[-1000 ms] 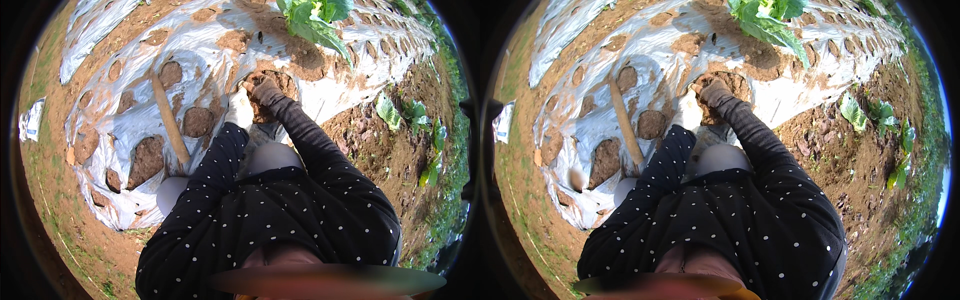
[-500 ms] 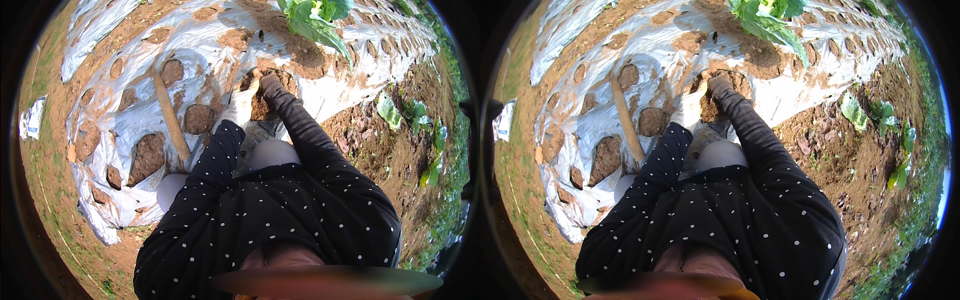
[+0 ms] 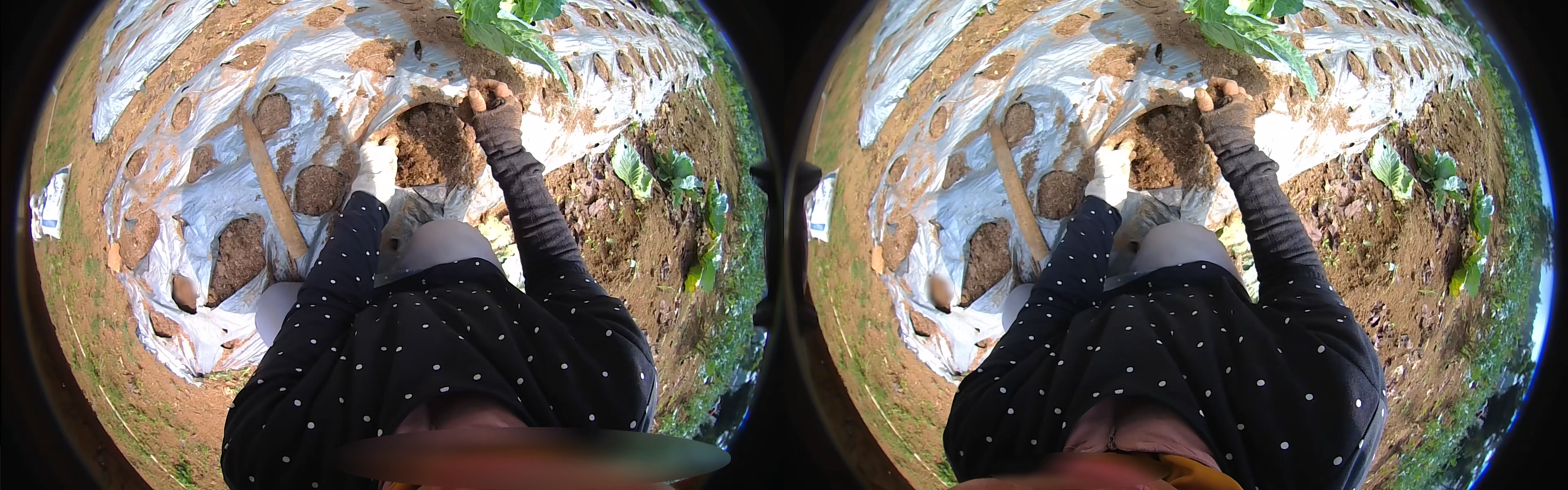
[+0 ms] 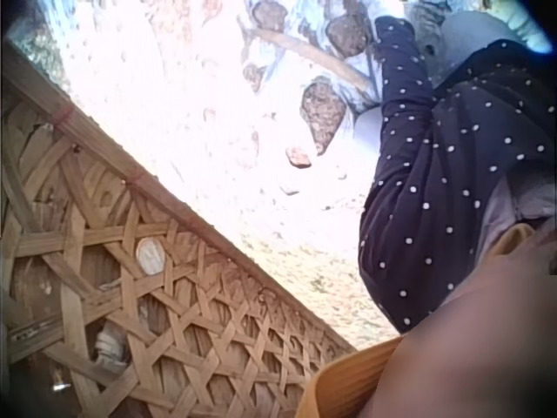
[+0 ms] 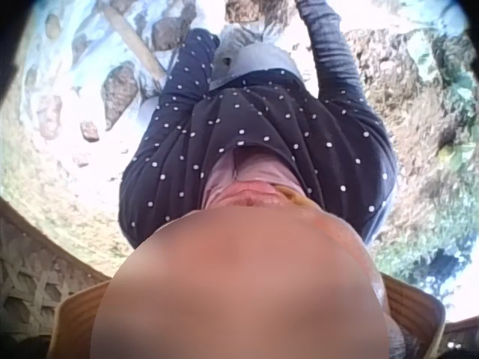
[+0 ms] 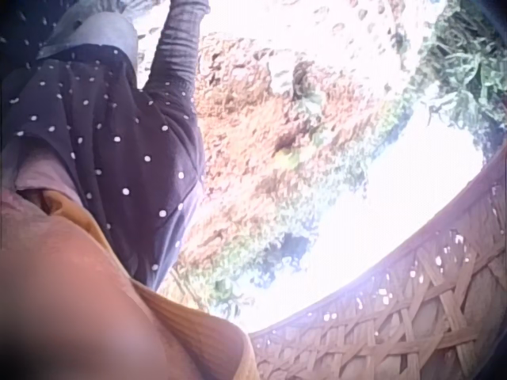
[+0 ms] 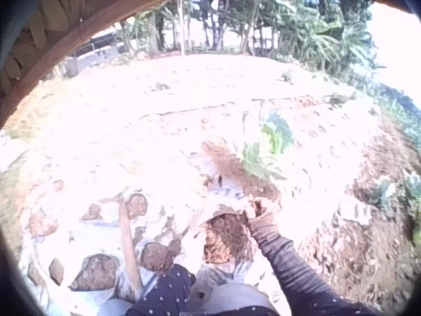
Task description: The person kneels on a white plastic sheet laid over soil and uses a small wooden tool to scoop soil into pre-cut holes. They then use their gloved hands to press and smooth the soil into each hole.
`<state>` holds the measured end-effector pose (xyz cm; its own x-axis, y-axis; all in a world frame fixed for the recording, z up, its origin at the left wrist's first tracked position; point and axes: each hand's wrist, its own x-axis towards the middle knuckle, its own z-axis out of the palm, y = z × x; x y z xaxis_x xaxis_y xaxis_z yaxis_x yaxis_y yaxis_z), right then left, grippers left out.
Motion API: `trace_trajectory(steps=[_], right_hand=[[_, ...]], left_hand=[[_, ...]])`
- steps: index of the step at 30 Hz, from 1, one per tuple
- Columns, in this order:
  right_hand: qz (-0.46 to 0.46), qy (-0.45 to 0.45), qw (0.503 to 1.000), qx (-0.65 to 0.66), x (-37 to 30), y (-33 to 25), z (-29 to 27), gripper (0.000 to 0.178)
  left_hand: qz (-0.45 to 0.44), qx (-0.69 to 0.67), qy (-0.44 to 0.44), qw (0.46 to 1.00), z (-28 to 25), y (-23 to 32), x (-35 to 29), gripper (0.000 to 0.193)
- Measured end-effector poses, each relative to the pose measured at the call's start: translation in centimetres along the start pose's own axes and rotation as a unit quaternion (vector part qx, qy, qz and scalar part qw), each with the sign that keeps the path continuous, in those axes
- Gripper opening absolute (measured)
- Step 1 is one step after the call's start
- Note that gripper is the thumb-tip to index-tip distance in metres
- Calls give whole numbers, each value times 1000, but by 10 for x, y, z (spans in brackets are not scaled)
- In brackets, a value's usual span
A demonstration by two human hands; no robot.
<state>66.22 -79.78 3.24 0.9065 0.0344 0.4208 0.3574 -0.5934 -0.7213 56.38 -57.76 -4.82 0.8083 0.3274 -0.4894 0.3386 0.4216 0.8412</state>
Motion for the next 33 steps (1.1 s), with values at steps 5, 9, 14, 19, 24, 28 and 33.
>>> trace_trajectory(steps=[5,9,14,19,24,28,33], right_hand=[[119,-33,916,-382,-8,27,-93,71],[52,-244,922,-297,-61,17,-46,87],[-81,-418,834,-351,-87,-7,52,77],[16,-385,843,-375,-53,-14,97,67],[-20,-378,808,-451,-36,-10,87,65],[5,-473,781,-407,-17,-28,70,55],[-34,-481,798,-362,-18,-36,64,51]], left_hand=[[115,239,12,964,6,-15,7,28],[258,516,15,817,5,-41,16,44],[368,637,-25,677,-21,-53,36,22],[183,564,-98,800,0,-22,12,49],[192,576,-110,787,18,8,-29,82],[226,595,-100,765,22,6,-20,83],[265,653,-53,708,24,-8,2,67]])
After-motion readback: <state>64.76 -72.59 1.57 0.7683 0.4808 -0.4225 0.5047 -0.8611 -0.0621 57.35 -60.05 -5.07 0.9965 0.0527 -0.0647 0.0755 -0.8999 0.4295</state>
